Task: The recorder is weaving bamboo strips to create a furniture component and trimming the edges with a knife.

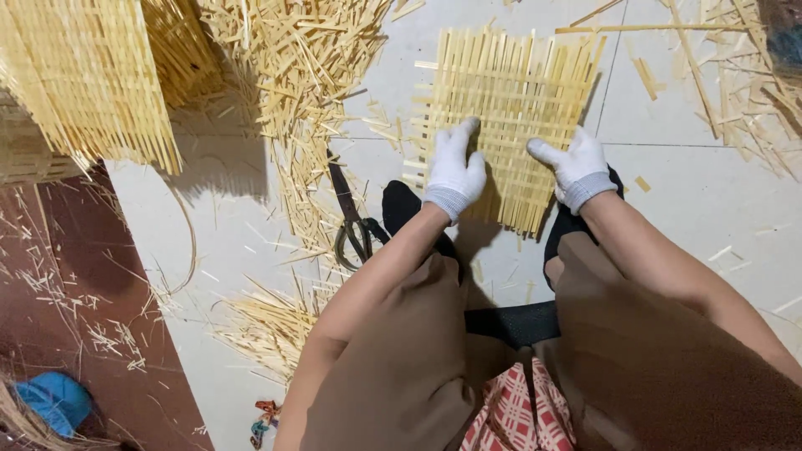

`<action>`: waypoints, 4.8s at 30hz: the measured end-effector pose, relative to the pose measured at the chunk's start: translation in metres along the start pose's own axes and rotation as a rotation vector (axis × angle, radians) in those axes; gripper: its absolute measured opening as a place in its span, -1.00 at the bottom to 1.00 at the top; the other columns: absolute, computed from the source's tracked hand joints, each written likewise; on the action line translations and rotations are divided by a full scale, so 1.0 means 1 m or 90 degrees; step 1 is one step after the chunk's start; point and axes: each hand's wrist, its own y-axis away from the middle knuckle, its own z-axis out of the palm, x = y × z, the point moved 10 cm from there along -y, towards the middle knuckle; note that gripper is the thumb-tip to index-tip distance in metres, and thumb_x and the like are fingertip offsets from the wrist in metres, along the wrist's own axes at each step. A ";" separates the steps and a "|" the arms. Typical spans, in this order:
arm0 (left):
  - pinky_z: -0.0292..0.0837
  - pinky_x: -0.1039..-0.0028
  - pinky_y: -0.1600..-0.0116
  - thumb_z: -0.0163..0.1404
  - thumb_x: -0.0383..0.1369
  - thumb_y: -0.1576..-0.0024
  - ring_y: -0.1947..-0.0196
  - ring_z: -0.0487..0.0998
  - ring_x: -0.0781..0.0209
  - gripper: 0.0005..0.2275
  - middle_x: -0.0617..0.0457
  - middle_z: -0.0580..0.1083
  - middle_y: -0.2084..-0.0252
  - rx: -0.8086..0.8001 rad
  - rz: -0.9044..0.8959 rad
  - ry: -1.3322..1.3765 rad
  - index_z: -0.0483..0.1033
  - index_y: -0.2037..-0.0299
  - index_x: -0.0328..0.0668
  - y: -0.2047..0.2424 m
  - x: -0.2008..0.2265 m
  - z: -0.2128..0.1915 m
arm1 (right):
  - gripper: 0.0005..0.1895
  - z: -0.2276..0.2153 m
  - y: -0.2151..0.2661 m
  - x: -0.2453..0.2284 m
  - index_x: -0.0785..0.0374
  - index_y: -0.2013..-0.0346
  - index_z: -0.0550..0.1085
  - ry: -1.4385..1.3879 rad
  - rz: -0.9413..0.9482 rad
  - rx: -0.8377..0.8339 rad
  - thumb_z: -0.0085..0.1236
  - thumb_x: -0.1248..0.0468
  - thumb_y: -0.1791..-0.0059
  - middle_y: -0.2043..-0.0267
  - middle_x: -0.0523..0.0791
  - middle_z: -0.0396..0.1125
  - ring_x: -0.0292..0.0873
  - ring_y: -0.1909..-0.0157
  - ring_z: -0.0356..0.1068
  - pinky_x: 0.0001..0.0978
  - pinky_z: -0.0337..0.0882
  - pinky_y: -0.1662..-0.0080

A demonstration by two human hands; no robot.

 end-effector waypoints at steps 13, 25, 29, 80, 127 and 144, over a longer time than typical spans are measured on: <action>0.45 0.23 -0.19 -0.10 -0.55 -0.11 -0.02 0.50 -0.16 -0.60 -0.24 0.40 -0.04 0.068 0.062 0.070 0.37 -0.20 -0.25 0.012 0.009 -0.016 | -0.56 -0.006 0.005 0.011 0.41 -0.14 0.40 0.015 -0.043 0.009 0.23 0.50 0.04 -0.10 -0.03 0.46 -0.10 -0.07 0.47 -0.21 0.48 -0.13; 0.41 0.19 -0.23 -0.08 -0.58 -0.08 -0.05 0.43 -0.24 -0.56 -0.28 0.33 -0.02 0.040 0.012 0.030 0.37 -0.22 -0.21 0.013 0.026 -0.023 | -0.58 -0.002 0.007 0.009 0.42 -0.11 0.40 0.017 -0.045 0.013 0.24 0.50 0.03 -0.09 -0.02 0.45 -0.13 -0.06 0.48 -0.26 0.50 -0.12; 0.39 0.18 -0.22 -0.08 -0.58 -0.07 -0.06 0.42 -0.27 -0.55 -0.29 0.33 -0.04 0.036 0.006 0.018 0.38 -0.22 -0.18 0.016 0.020 -0.019 | -0.59 -0.001 0.011 0.006 0.40 -0.10 0.39 0.000 -0.056 0.018 0.26 0.49 0.03 -0.07 -0.01 0.46 -0.12 -0.04 0.48 -0.25 0.50 -0.10; 0.43 0.30 -0.16 -0.08 -0.57 -0.13 0.02 0.53 -0.02 -0.63 -0.18 0.51 -0.04 0.137 0.039 0.088 0.40 -0.18 -0.28 -0.018 -0.037 -0.037 | -0.55 -0.005 0.003 0.008 0.39 -0.15 0.41 0.077 -0.071 0.021 0.27 0.48 0.03 -0.10 -0.05 0.47 -0.13 -0.07 0.47 -0.25 0.47 -0.12; 0.48 0.01 0.04 0.20 -0.19 -0.09 0.15 0.51 -0.45 -0.27 -0.41 0.28 -0.07 -0.168 -0.055 -0.244 0.07 -0.46 0.34 0.011 0.034 -0.014 | -0.42 0.017 -0.035 -0.027 0.35 -0.11 0.42 0.232 0.053 -0.136 0.34 0.25 0.16 0.02 -0.05 0.50 -0.16 0.05 0.51 -0.27 0.51 0.01; 0.48 0.01 0.07 0.16 -0.20 -0.10 0.14 0.53 -0.36 -0.26 -0.31 0.28 -0.04 -0.194 -0.077 -0.296 0.02 -0.48 0.25 0.007 0.034 -0.011 | -0.92 -0.029 -0.136 -0.207 0.06 0.18 0.48 1.295 -0.654 0.189 0.17 0.20 -0.05 0.04 -0.08 0.37 0.00 0.02 0.41 0.04 0.35 0.04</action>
